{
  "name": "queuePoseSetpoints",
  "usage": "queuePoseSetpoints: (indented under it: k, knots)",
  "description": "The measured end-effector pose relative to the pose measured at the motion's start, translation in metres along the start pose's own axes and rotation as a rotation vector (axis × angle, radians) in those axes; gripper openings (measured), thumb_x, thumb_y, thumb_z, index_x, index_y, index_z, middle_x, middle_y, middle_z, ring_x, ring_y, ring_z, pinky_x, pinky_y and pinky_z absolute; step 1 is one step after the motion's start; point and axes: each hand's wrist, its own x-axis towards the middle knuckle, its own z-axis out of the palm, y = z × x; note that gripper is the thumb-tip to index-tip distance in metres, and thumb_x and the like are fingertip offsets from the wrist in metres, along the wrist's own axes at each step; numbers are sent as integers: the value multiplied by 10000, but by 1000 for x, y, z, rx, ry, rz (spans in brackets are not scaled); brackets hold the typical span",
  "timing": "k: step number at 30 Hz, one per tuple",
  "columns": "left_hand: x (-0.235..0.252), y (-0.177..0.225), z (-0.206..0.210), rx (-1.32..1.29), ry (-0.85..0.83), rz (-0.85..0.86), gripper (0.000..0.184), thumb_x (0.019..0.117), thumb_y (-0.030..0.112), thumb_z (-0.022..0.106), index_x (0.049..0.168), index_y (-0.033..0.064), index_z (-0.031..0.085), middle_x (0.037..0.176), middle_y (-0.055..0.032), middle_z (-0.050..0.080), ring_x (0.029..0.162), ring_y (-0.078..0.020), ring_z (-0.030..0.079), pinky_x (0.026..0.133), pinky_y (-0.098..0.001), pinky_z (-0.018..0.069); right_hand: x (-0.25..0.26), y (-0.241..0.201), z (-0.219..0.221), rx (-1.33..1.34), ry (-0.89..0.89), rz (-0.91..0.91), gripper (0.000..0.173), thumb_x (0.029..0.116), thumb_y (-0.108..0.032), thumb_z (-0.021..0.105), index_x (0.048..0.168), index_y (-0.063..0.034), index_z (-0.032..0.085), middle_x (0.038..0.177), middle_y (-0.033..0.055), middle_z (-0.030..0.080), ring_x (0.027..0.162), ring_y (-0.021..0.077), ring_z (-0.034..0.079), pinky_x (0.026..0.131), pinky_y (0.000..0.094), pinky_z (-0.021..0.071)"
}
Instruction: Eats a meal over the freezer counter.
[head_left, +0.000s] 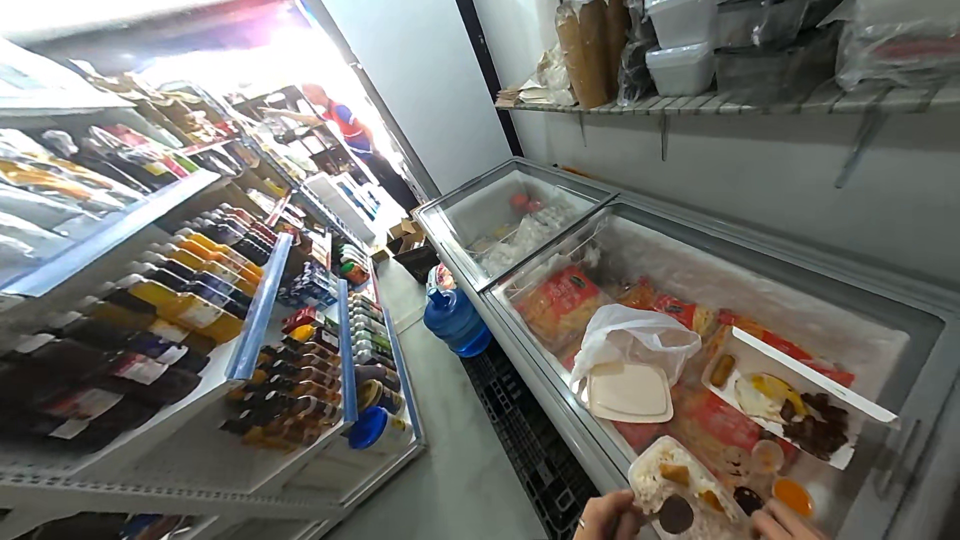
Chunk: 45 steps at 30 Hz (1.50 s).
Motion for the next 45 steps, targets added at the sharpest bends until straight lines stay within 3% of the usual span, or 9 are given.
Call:
queuePoseSetpoints:
  k: [2,6,8,10,23,28,31,37,45]
  knots:
    - [-3,-3,-1,-24,33,-4,182,1049,44,504,1140,-98,574,985,-142,724,917,-35,705,871,-215,571,2,1,0,24,87,-60,313,978,-106,673,1159,148,652,1164,372,625,1053,545,647,886,640,534]
    - [-5,-5,-3,4,72,-40,203,1026,17,514,1151,-124,590,995,-149,737,917,-58,721,854,-242,588,12,2,4,-12,291,-136,270,923,-98,728,1112,93,699,1119,332,656,1049,518,662,863,613,561]
    - [-5,-8,-5,-1,118,-36,187,1070,112,496,1193,5,589,1045,-25,741,962,3,703,870,-215,585,22,2,11,-47,433,-163,243,857,-78,786,1058,49,733,1081,287,681,1017,486,680,834,586,581]
    - [-4,-9,-6,7,147,-19,189,1081,153,488,1221,73,586,1070,31,733,979,20,694,879,-207,582,30,-1,15,-72,511,-187,239,820,-75,818,1024,30,748,1067,266,691,999,470,686,832,572,588]
    - [-5,-17,-1,17,173,14,186,1078,159,496,1217,80,591,1081,61,730,992,46,684,885,-178,571,68,-28,41,-97,459,-171,253,860,-120,789,1087,-9,768,1199,264,676,1147,469,634,946,578,533]
    - [-6,-19,-2,23,168,-1,189,1073,141,502,1211,44,588,1072,37,732,999,42,685,890,-182,571,77,-30,47,-191,568,-250,153,795,-67,815,921,1,762,1063,225,705,1032,417,687,865,521,578]
    - [-5,-21,-2,15,176,-6,187,1078,155,494,1213,65,588,1074,61,730,995,46,684,888,-181,572,77,-27,46,-211,597,-256,228,748,-80,839,938,12,753,1024,211,708,985,401,696,843,510,580]
    - [-2,-24,6,-7,174,-7,188,1068,110,503,1209,17,585,1073,41,731,987,49,683,883,-177,572,67,-25,38,-106,561,-208,261,762,-111,825,981,4,743,1025,201,711,984,404,687,865,534,552]
    - [-1,-22,15,-93,166,8,179,1076,163,505,1217,134,611,1094,117,722,1003,41,685,880,-186,580,60,-19,41,-56,636,-186,258,733,-132,844,940,-17,744,971,183,711,929,389,694,840,535,559]
